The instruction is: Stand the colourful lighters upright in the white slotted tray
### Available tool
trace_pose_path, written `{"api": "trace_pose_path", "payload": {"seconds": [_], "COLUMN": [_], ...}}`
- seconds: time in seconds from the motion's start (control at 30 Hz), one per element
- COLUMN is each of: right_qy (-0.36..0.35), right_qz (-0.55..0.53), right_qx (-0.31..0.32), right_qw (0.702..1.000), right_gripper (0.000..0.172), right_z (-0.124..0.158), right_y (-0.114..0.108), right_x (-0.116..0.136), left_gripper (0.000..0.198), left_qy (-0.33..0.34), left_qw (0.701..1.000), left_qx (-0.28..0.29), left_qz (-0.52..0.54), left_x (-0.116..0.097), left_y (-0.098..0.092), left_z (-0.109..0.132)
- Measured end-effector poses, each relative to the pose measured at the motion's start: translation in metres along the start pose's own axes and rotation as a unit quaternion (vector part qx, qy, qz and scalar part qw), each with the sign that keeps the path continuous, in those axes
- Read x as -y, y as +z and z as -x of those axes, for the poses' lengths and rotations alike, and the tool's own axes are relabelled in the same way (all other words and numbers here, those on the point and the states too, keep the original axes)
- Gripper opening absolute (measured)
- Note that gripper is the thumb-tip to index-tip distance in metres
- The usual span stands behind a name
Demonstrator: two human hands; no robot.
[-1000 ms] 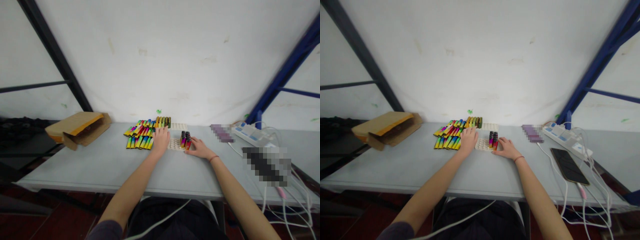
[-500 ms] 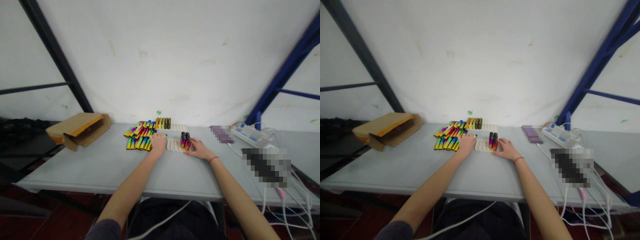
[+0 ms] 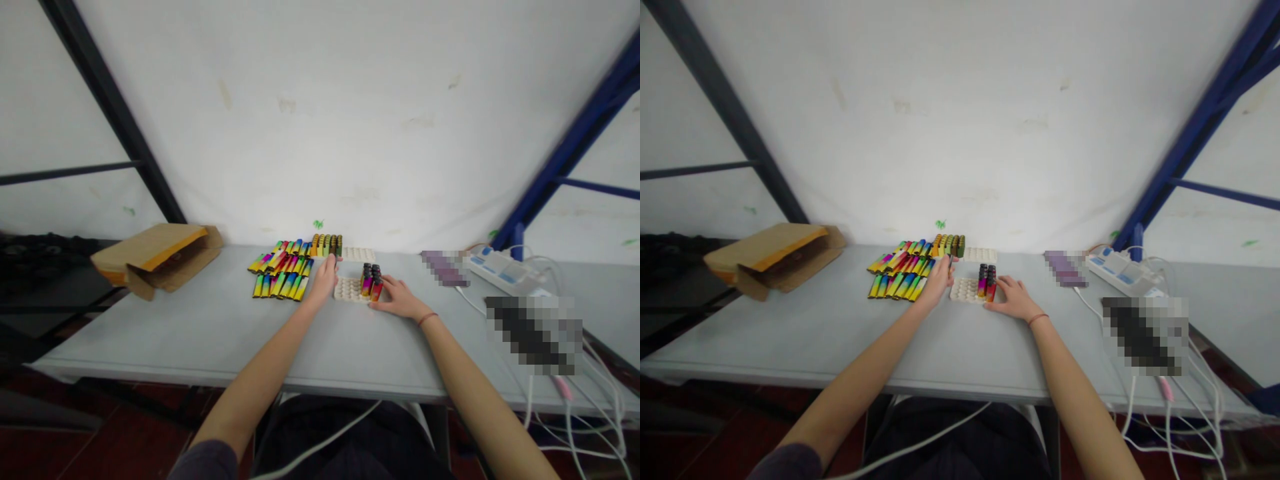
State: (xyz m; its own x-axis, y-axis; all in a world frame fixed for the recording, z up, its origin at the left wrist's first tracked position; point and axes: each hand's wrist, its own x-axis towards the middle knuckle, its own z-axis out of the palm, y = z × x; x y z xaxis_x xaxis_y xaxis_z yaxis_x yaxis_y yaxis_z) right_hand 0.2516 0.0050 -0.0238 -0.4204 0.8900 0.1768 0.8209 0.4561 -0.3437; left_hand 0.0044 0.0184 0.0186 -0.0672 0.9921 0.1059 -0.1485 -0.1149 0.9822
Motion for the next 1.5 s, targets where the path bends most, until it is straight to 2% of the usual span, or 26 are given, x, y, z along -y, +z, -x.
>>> {"api": "trace_pose_path", "payload": {"seconds": [0.1, 0.2, 0.33, 0.43, 0.63, 0.77, 0.87, 1.07, 1.27, 1.5], "right_qy": [0.001, 0.0, -0.004, -0.007, -0.002, -0.003, -0.004, -0.005, 0.001, 0.002], "right_qz": [0.0, 0.001, 0.001, 0.0, 0.002, 0.003, 0.003, -0.003, -0.005, -0.003], "right_qx": [0.003, 0.003, 0.0, 0.003, 0.0, 0.004, 0.003, 0.002, 0.007, 0.002], "right_qw": [1.0, 1.0, 1.0, 1.0, 1.0, 1.0, 1.0, 1.0, 1.0, 1.0], "right_gripper": [0.084, 0.083, 0.082, 0.081, 0.082, 0.082, 0.082, 0.081, 0.083, 0.082], "right_z": [0.0, 0.0, 0.0, 0.0, 0.0, 0.0, 0.0, 0.0, 0.0, 0.0], "right_y": [0.0, 0.0, -0.001, 0.0, 0.001, 0.001, 0.001, 0.002, 0.0, 0.0], "right_x": [0.0, 0.0, 0.001, 0.0, -0.002, -0.002, -0.003, -0.003, -0.001, 0.001], "left_gripper": [0.03, 0.025, 0.031, 0.034, 0.036, 0.051, 0.058, 0.049, 0.041, 0.046], "left_qy": [-0.016, -0.07, -0.112, -0.113, -0.067, -0.09, -0.097, -0.116, -0.117, -0.133], "left_qw": [0.998, 0.988, 0.975, 0.977, 0.982, 0.981, 0.983, 0.983, 0.982, 0.98], "left_qx": [0.01, 0.015, 0.015, 0.013, 0.019, 0.023, -0.005, -0.068, -0.094, -0.098], "left_qz": [0.066, 0.138, 0.19, 0.178, 0.178, 0.172, 0.153, 0.127, 0.117, 0.108], "left_x": [-0.006, -0.013, -0.019, -0.02, -0.021, -0.02, -0.017, -0.019, -0.022, -0.019], "left_y": [0.006, 0.007, 0.006, 0.007, 0.008, 0.005, 0.003, 0.002, 0.004, 0.004], "left_z": [0.005, 0.008, 0.011, 0.015, 0.019, 0.017, 0.014, 0.01, 0.013, 0.012]}}
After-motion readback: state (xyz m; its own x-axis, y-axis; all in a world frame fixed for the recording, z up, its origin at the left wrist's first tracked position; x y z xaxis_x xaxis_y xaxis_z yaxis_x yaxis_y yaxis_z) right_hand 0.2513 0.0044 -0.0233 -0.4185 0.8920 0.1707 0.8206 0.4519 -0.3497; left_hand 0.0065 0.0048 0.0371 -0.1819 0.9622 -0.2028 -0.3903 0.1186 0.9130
